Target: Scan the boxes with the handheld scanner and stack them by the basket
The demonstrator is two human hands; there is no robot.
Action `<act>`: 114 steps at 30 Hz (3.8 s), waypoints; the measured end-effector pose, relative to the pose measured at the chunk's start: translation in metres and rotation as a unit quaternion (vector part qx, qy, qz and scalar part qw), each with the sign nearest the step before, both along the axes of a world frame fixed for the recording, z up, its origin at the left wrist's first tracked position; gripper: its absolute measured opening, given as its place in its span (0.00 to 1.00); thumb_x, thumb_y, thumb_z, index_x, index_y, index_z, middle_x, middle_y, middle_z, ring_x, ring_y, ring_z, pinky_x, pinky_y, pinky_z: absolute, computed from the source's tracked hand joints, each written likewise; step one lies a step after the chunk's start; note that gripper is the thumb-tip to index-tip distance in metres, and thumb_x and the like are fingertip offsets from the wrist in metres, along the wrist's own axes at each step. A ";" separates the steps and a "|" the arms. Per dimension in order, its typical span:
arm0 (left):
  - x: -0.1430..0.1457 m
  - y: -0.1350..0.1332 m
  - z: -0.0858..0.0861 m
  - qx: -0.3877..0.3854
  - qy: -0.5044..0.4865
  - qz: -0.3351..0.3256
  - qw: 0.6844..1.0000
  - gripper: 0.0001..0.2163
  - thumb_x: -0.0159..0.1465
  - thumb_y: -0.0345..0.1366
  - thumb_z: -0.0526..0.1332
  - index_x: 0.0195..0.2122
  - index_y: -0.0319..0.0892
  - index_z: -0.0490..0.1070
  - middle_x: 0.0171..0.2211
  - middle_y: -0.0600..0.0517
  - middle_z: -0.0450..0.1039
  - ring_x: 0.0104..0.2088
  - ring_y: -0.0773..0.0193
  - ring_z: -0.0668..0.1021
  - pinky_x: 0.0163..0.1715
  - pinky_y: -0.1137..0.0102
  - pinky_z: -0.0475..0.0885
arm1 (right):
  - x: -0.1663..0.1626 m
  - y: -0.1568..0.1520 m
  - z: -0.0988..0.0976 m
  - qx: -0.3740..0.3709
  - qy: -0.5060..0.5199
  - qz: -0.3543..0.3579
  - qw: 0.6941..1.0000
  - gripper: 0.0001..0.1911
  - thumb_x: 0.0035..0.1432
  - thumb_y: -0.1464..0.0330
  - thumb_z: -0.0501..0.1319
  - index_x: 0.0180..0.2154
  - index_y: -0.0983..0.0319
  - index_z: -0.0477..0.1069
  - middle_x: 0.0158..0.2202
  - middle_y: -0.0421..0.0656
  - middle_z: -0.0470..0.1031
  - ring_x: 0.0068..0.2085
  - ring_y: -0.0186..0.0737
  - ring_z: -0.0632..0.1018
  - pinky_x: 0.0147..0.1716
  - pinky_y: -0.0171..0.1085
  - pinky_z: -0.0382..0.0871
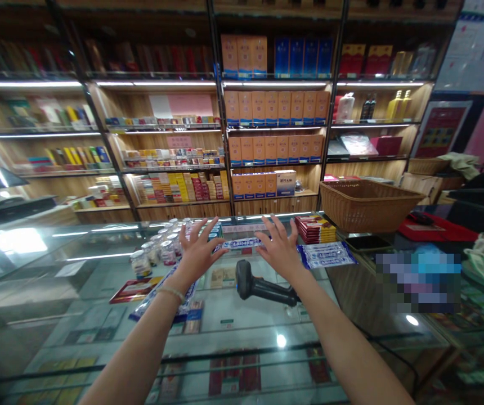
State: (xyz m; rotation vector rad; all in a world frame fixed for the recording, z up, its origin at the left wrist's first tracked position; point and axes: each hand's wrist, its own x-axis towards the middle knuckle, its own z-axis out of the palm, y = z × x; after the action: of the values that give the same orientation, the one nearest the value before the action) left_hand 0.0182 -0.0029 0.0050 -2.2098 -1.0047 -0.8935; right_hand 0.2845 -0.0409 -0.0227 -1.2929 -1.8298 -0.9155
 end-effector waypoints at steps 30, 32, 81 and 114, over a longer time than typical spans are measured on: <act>0.010 -0.006 -0.008 0.073 -0.002 -0.011 0.997 0.15 0.62 0.49 0.69 0.49 0.55 0.78 0.70 0.46 0.61 0.68 0.44 0.65 0.70 0.38 0.36 | -0.010 -0.006 0.003 -0.086 0.100 0.043 0.990 0.06 0.66 0.64 0.62 0.38 0.54 0.78 0.69 0.44 0.65 0.71 0.55 0.58 0.67 0.66 0.40; 0.013 -0.007 -0.009 0.078 -0.009 -0.013 0.997 0.11 0.63 0.48 0.69 0.44 0.53 0.79 0.70 0.47 0.62 0.68 0.44 0.65 0.69 0.37 0.37 | -0.010 -0.007 0.004 -0.097 0.102 0.045 0.989 0.07 0.67 0.64 0.61 0.38 0.54 0.78 0.69 0.44 0.65 0.71 0.56 0.57 0.66 0.67 0.40; 0.018 -0.012 -0.014 0.034 -0.027 -0.014 0.999 0.09 0.61 0.42 0.70 0.43 0.52 0.78 0.72 0.47 0.58 0.69 0.43 0.63 0.69 0.35 0.39 | -0.016 -0.010 -0.003 -0.045 -0.003 0.021 0.999 0.13 0.63 0.59 0.66 0.48 0.53 0.75 0.71 0.49 0.60 0.72 0.55 0.55 0.69 0.63 0.37; -0.003 0.002 -0.021 0.007 -0.124 0.011 0.992 0.09 0.61 0.38 0.70 0.42 0.52 0.79 0.71 0.47 0.59 0.70 0.41 0.60 0.67 0.35 0.43 | -0.011 -0.075 -0.024 -0.163 -0.065 -0.013 0.984 0.45 0.52 0.37 0.64 0.64 0.54 0.68 0.74 0.55 0.53 0.74 0.63 0.49 0.69 0.67 0.34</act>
State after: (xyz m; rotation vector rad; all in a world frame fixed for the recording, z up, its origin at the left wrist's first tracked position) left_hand 0.0148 -0.0011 -0.0162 -2.1070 -1.1288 -1.1822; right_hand 0.2732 -0.1163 -0.0462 -1.4841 -2.1375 -0.7493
